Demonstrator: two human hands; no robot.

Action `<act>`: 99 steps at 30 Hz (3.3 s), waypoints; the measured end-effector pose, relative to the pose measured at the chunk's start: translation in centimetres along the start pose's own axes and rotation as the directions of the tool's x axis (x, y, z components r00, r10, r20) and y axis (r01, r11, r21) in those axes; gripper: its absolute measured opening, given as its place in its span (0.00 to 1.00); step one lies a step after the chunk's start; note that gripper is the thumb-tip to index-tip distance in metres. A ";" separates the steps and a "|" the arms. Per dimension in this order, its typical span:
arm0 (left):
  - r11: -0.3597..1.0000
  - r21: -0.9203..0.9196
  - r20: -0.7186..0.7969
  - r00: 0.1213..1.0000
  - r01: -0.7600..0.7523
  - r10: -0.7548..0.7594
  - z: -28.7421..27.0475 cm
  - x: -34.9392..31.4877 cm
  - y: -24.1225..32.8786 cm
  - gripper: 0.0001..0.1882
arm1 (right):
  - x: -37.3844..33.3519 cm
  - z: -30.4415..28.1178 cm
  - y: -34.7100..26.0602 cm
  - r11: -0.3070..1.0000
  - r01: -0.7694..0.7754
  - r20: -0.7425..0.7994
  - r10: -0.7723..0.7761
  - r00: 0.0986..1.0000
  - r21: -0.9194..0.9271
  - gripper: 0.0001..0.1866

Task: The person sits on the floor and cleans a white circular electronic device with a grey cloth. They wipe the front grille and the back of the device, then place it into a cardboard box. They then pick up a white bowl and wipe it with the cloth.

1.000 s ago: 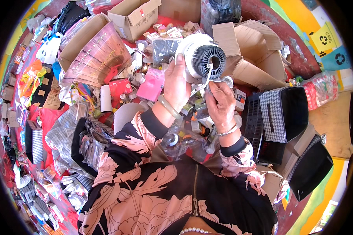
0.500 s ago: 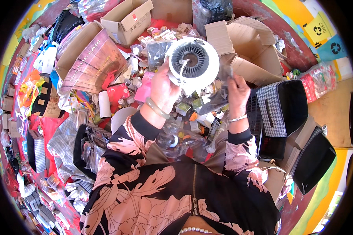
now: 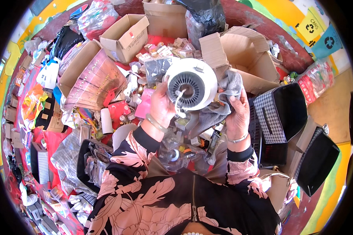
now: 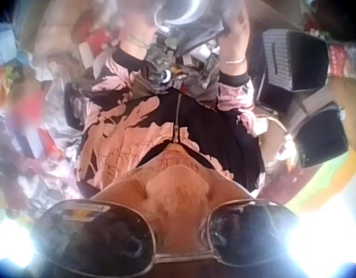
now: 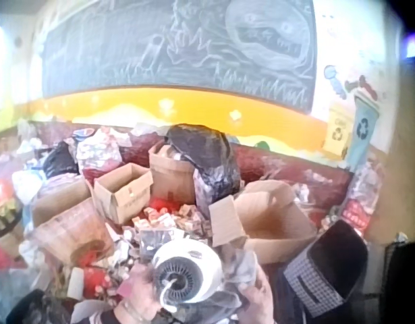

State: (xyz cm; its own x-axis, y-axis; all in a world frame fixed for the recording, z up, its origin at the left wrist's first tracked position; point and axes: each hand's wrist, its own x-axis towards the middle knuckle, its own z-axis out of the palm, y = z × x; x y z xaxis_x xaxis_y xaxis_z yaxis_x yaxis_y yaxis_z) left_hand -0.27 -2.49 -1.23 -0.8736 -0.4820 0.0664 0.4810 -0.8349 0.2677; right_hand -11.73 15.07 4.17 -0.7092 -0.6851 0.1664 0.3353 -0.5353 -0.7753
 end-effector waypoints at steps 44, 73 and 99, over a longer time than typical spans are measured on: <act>0.895 0.446 -0.129 0.987 -0.025 0.092 1.2 -0.9 -0.7 0.14 | -0.3 -2.1 -1.9 0.974 -0.187 -0.097 0.175 0.980 -0.131 0.31; 0.588 0.756 0.176 0.955 -0.286 0.237 0.6 -1.7 -1.1 0.13 | -0.7 -2.6 0.9 0.487 0.008 -0.058 -0.120 0.991 -0.874 0.09; -0.229 0.690 0.716 0.695 -0.687 0.070 4.3 -2.9 1.2 0.13 | -1.5 -0.6 2.3 0.705 0.236 0.081 -0.247 0.966 -0.669 0.09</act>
State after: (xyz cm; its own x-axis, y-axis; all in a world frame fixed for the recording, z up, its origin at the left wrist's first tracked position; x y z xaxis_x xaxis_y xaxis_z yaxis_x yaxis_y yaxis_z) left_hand 2.47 -0.94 3.05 -0.6261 -0.2034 0.7528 0.4390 0.7058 0.5559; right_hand -10.23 15.18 1.71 -0.7174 -0.5695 0.4012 -0.3462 -0.2083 -0.9147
